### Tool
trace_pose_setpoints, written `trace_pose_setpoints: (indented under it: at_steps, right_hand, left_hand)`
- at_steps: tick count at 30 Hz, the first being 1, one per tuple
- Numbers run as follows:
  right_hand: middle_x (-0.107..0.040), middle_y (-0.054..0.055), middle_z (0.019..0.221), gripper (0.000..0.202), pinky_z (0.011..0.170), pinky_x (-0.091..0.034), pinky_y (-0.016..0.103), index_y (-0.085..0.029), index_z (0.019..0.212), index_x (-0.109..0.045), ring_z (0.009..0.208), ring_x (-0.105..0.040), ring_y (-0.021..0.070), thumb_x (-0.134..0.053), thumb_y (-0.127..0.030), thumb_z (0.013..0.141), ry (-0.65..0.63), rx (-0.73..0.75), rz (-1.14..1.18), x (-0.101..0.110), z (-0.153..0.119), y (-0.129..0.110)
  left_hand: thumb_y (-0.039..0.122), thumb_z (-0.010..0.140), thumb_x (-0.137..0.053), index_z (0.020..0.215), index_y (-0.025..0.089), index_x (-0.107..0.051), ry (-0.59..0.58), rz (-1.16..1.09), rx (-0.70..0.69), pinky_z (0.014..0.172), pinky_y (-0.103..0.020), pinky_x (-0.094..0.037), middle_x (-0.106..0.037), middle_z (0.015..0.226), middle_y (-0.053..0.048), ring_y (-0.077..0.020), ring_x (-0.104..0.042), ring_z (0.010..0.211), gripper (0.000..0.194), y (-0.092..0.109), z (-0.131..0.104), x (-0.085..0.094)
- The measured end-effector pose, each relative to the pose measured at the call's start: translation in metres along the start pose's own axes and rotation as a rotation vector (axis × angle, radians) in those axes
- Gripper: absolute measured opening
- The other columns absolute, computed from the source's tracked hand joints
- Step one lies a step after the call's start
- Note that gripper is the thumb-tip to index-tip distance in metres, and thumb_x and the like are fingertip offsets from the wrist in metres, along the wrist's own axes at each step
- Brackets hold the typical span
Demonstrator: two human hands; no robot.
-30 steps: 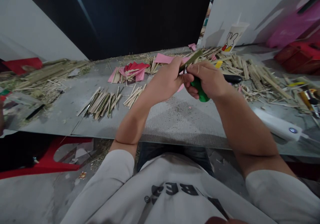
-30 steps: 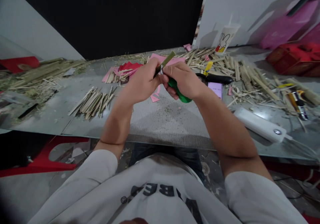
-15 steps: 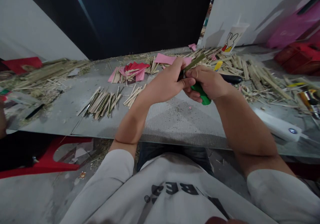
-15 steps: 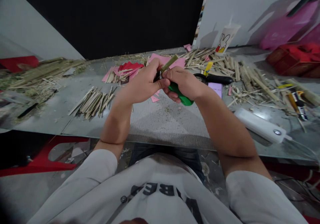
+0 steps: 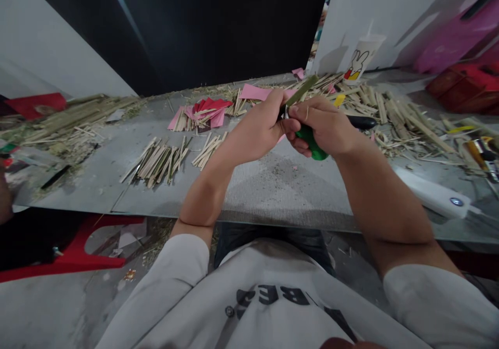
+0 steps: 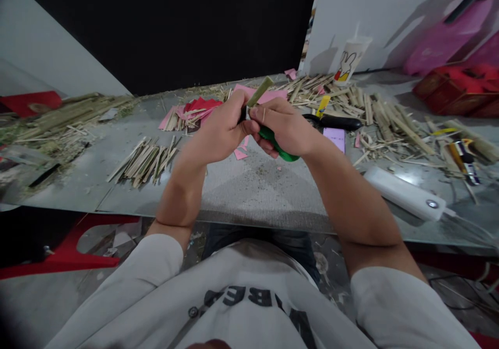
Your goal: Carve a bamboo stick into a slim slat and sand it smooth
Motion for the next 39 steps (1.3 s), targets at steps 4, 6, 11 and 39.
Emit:
trace_pose_setpoints:
  at_steps: [4,6,11,39]
  right_hand:
    - [-0.051,-0.002,0.057,0.062,0.03,-0.037,0.024,-0.024,0.069,-0.054,0.04,-0.044,0.0117,-0.075,-0.069,0.106,0.07,0.028,-0.042,0.001,0.0,-0.002]
    - [-0.05,-0.002,0.055,0.062,0.03,-0.037,0.024,-0.025,0.07,-0.054,0.04,-0.043,0.0122,-0.072,-0.07,0.107,0.113,0.035,-0.052,0.002,0.0,-0.002]
    - [-0.051,-0.002,0.057,0.06,0.029,-0.037,0.024,-0.024,0.071,-0.052,0.04,-0.044,0.0118,-0.073,-0.068,0.108,0.066,0.023,-0.02,0.0,0.002,0.002]
    - [-0.053,-0.002,0.059,0.045,0.041,-0.036,0.032,-0.025,0.084,-0.059,0.048,-0.045,0.0126,-0.083,-0.054,0.108,0.379,0.203,-0.24,0.03,0.001,-0.002]
  left_hand:
    - [0.087,0.106,-0.048,0.1,0.03,-0.042,0.031,0.045,-0.008,0.082,-0.045,-0.049,-0.073,0.101,-0.007,-0.0255,-0.063,0.092,0.058,-0.003,0.002,-0.001]
    - [0.086,0.108,-0.044,0.104,0.03,-0.046,0.057,0.041,-0.029,0.083,-0.046,-0.049,-0.073,0.102,-0.007,-0.0265,-0.064,0.094,0.057,-0.002,0.003,0.0]
    - [0.072,0.111,-0.055,0.107,0.028,-0.047,0.069,0.051,0.0,0.085,-0.044,-0.048,-0.071,0.103,-0.006,-0.0261,-0.067,0.099,0.045,-0.003,0.0,0.004]
    - [0.034,0.109,-0.077,0.106,0.025,-0.046,0.073,-0.152,0.066,0.088,-0.038,-0.049,-0.052,0.097,-0.001,-0.0182,-0.063,0.09,0.032,-0.006,0.003,-0.005]
Point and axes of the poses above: each hand's wrist, its own z-axis towards the middle knuckle, its own x-axis out of the back of the hand, y = z × x, the point moved 6 cm from there along z, towards the middle knuckle
